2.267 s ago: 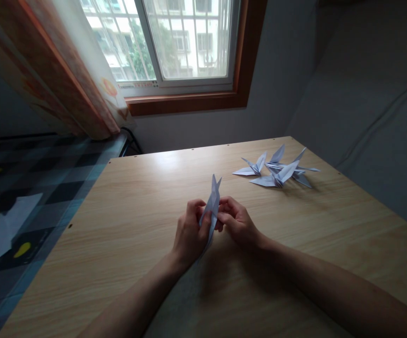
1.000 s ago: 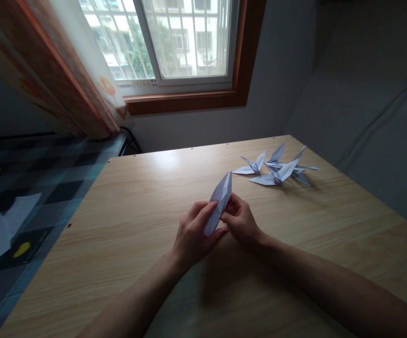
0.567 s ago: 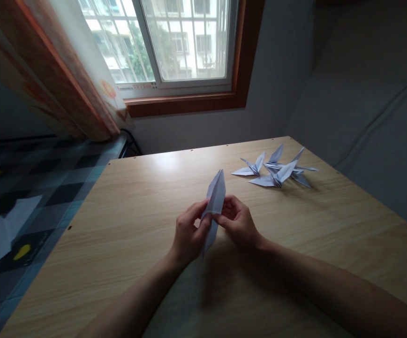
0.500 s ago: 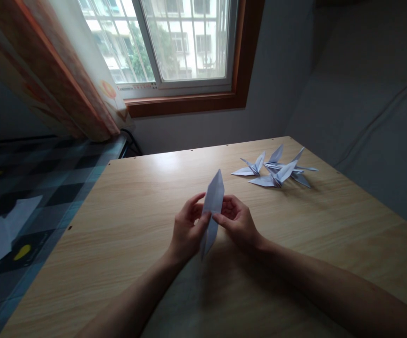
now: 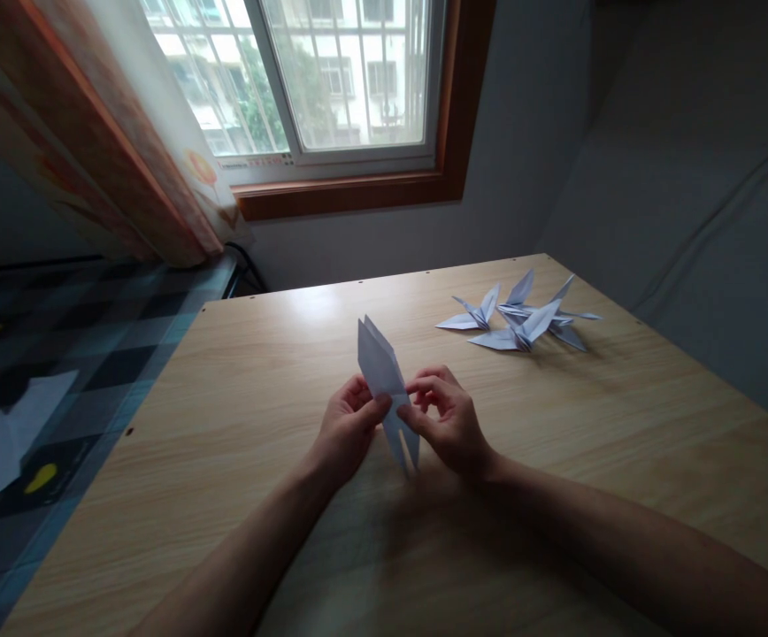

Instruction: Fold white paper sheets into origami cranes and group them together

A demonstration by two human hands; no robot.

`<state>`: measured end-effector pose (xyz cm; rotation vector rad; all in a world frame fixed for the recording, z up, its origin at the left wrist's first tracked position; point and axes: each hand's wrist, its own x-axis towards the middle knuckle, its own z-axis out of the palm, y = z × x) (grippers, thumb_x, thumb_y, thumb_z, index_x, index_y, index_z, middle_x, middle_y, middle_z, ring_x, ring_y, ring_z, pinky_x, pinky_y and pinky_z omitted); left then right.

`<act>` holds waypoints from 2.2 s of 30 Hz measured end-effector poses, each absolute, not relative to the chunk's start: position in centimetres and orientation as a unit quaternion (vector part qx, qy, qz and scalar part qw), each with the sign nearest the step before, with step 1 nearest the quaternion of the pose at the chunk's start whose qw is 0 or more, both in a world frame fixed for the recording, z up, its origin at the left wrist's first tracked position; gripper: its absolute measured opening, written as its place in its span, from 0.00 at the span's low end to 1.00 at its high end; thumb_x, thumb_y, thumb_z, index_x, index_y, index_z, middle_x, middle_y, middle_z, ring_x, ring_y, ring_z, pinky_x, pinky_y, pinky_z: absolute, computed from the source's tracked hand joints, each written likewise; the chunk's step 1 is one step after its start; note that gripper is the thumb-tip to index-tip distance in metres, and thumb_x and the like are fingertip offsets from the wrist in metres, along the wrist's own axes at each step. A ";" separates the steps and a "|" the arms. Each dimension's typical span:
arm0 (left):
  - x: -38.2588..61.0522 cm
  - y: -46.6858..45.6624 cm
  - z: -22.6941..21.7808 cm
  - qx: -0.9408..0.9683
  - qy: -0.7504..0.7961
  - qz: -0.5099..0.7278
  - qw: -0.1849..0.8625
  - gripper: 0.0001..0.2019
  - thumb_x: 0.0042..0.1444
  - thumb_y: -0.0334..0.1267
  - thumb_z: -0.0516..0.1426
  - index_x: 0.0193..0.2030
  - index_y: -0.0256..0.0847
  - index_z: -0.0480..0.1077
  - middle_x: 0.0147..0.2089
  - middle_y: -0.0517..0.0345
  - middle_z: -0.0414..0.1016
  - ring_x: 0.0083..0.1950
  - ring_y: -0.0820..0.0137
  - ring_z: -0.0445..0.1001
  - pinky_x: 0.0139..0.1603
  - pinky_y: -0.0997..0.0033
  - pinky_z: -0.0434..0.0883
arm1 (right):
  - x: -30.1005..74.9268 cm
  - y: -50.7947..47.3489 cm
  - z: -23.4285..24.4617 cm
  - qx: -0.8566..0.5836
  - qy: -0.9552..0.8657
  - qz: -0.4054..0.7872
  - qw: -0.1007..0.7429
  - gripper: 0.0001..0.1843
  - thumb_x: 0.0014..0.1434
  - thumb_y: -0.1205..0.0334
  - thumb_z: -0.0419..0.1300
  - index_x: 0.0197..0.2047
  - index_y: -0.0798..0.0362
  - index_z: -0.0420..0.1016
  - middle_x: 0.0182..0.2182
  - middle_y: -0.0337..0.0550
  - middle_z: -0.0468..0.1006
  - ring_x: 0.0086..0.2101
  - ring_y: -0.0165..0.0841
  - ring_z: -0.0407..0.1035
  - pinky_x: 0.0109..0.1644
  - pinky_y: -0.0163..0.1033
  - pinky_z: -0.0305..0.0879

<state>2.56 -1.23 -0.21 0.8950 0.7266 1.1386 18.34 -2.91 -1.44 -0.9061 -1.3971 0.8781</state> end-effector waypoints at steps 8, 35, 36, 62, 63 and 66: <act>2.7 -1.2 0.0 0.401 0.326 0.498 0.696 0.19 0.42 0.37 0.70 0.42 0.36 0.74 0.36 0.52 0.81 0.37 0.65 0.80 0.39 0.69 0.75 | 18.2 -3.3 -0.6 -0.385 -0.642 0.333 0.574 0.06 0.55 0.64 0.63 0.38 0.50 0.74 0.38 0.43 0.75 0.35 0.33 0.69 0.36 0.39 0.66; 2.4 -1.1 -0.9 0.428 0.449 0.543 0.567 0.15 0.40 0.42 0.70 0.22 0.34 0.72 0.23 0.59 0.73 0.24 0.72 0.69 0.27 0.72 0.68 | 18.4 -2.8 -0.9 -0.380 -0.581 0.600 0.398 0.10 0.50 0.63 0.66 0.37 0.53 0.72 0.28 0.37 0.76 0.28 0.30 0.71 0.30 0.33 0.66; 2.4 -0.9 -0.9 0.413 0.442 0.558 0.568 0.15 0.40 0.42 0.70 0.23 0.34 0.71 0.23 0.59 0.73 0.25 0.73 0.69 0.27 0.72 0.68 | 18.5 -2.6 -0.7 -0.377 -0.591 0.598 0.389 0.08 0.50 0.64 0.65 0.35 0.54 0.73 0.27 0.36 0.76 0.27 0.29 0.70 0.30 0.33 0.65; 2.3 -0.9 -0.3 0.417 0.458 0.602 0.503 0.19 0.41 0.42 0.70 0.29 0.37 0.65 0.24 0.65 0.72 0.23 0.73 0.73 0.25 0.74 0.72 | 17.7 -2.4 -0.5 -0.379 -0.279 0.698 0.540 0.22 0.40 0.49 0.74 0.31 0.57 0.77 0.25 0.40 0.78 0.28 0.29 0.71 0.36 0.37 0.69; 2.2 -0.9 -0.3 0.426 0.455 0.596 0.506 0.18 0.41 0.42 0.70 0.28 0.37 0.66 0.24 0.65 0.72 0.23 0.74 0.73 0.25 0.74 0.71 | 18.0 -2.0 -0.7 -0.395 -0.270 0.675 0.561 0.21 0.40 0.50 0.74 0.30 0.56 0.76 0.23 0.38 0.76 0.26 0.28 0.70 0.34 0.36 0.68; 2.0 -0.8 -0.1 0.418 0.412 0.581 0.564 0.17 0.44 0.46 0.69 0.31 0.37 0.70 0.26 0.63 0.74 0.24 0.75 0.72 0.25 0.77 0.68 | 19.0 -0.9 -1.2 -0.418 -0.279 0.627 0.595 0.16 0.41 0.55 0.71 0.25 0.56 0.71 0.18 0.35 0.71 0.20 0.24 0.63 0.25 0.32 0.61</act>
